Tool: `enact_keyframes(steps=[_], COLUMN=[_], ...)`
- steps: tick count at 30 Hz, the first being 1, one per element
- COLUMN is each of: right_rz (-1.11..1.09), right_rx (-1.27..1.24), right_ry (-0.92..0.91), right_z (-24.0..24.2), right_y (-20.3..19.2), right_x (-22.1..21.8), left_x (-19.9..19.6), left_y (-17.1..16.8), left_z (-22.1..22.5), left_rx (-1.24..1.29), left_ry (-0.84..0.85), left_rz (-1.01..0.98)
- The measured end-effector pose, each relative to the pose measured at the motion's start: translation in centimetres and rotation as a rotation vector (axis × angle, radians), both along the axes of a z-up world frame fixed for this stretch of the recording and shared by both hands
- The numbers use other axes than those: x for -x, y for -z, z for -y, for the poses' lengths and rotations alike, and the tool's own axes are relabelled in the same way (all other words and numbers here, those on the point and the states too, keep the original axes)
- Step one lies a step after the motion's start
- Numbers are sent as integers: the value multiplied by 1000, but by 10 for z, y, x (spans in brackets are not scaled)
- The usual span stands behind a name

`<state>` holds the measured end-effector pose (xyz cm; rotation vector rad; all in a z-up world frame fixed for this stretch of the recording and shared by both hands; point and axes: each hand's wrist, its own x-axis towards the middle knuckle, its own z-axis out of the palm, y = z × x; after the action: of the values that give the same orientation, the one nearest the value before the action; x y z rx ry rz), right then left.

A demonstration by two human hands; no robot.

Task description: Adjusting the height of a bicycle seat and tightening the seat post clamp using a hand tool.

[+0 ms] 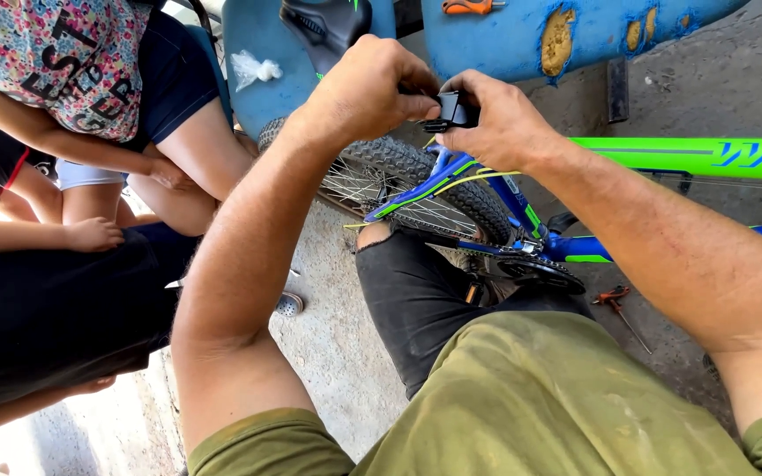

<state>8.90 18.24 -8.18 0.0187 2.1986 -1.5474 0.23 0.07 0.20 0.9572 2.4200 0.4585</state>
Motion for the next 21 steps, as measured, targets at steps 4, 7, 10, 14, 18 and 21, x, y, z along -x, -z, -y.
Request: enact_keyframes(steps=[4,7,10,14,18,21], right_rz=[-24,-61,12,42,34,22], right_rx=[10,12,-24,-49,-81,-95], right_ry=[6,19,11,-40,-64,-53], right_z=[-1,0,-1,-1,0,-1], right_y=[4,14,-7,-19,-12,-8], right_x=[0,2,2,0,2,3], left_x=[-2,-1,1,-6,-4,-5], left_y=[2,5,0,-14,-9,-15], left_z=[-4,0,3,-1,0,-6], left_rx=[96,31,-8,107,62,70], left_ry=[-70,-52,25,-91,17,-47], left_rz=[-67,-46,-14,112,153,174])
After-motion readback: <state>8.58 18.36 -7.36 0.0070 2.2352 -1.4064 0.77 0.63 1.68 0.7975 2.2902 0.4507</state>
